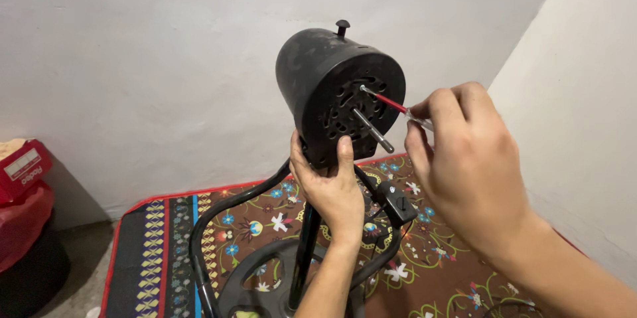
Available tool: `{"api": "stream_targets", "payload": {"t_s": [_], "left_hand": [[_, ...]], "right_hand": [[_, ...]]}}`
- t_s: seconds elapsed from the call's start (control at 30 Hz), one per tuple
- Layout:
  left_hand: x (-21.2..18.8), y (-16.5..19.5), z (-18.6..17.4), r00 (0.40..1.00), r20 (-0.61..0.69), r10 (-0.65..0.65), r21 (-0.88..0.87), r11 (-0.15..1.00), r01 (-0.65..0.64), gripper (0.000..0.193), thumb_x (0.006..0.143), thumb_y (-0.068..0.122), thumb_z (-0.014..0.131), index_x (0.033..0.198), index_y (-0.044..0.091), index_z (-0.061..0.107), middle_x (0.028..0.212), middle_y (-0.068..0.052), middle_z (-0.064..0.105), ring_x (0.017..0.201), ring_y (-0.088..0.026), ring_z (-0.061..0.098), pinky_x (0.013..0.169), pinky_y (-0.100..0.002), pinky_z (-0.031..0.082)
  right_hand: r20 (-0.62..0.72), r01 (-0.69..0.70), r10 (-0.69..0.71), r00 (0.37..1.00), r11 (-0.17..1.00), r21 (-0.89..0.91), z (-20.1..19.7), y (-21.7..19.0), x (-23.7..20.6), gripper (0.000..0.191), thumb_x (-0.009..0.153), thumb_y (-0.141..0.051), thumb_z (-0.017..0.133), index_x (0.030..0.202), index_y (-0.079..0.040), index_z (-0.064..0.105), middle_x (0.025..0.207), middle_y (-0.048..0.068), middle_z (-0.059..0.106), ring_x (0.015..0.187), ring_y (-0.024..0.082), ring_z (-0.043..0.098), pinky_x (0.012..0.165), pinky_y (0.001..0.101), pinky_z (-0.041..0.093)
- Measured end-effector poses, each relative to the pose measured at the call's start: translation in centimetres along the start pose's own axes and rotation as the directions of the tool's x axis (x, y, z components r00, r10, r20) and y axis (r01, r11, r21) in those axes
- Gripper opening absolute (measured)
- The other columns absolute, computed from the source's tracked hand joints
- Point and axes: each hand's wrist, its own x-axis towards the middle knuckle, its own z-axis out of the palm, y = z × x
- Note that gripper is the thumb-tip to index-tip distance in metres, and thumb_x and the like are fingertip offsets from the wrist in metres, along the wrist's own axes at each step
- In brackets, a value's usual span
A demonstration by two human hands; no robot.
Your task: The person uses a screwdriver to unscrew the rear housing of a pedestal fan motor, removes the blade and other front components, and sets the detached parts, including the blade, guard, and knobs, on the floor beside them.
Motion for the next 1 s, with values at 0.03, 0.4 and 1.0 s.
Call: {"api": "stream_targets", "payload": {"t_s": [0.03, 0.4, 1.0], "left_hand": [[0.0, 0.0, 0.0, 1.000, 0.000, -0.002, -0.005, 1.000, 0.002, 0.050, 0.069, 0.008, 0.059, 0.112, 0.002, 0.035, 0.105, -0.011, 0.037, 0.095, -0.018, 0.047, 0.081, -0.028, 0.041], [-0.1, -0.1, 0.0, 1.000, -0.007, 0.005, 0.003, 1.000, -0.005, 0.051, 0.068, 0.010, 0.060, 0.113, 0.002, 0.035, 0.103, -0.011, 0.038, 0.095, -0.019, 0.047, 0.080, -0.028, 0.042], [1.4, -3.3, -2.5, 0.978, 0.198, 0.070, 0.293, 0.948, -0.127, 0.080, 0.057, 0.037, 0.063, 0.120, 0.005, 0.025, 0.112, -0.019, 0.032, 0.103, -0.031, 0.036, 0.083, -0.039, 0.031]], "right_hand": [[-0.010, 0.024, -0.024, 1.000, 1.000, -0.012, 0.0, -0.1, -0.1, 0.012, 0.067, -0.003, 0.057, 0.076, 0.001, 0.051, 0.076, 0.014, 0.047, 0.066, 0.028, 0.048, 0.056, 0.0348, 0.040], [0.086, 0.012, -0.014, 0.996, 1.000, 0.025, -0.9, -0.3, 0.2, 0.009, 0.071, -0.009, 0.056, 0.078, -0.002, 0.055, 0.068, 0.012, 0.050, 0.058, 0.026, 0.049, 0.051, 0.0341, 0.039], [0.205, 0.024, 0.027, 0.978, 0.970, -0.243, -0.2, -0.4, 0.6, 0.023, 0.075, -0.021, 0.049, 0.060, -0.005, 0.053, 0.050, 0.009, 0.049, 0.046, 0.027, 0.049, 0.041, 0.0363, 0.038]]}}
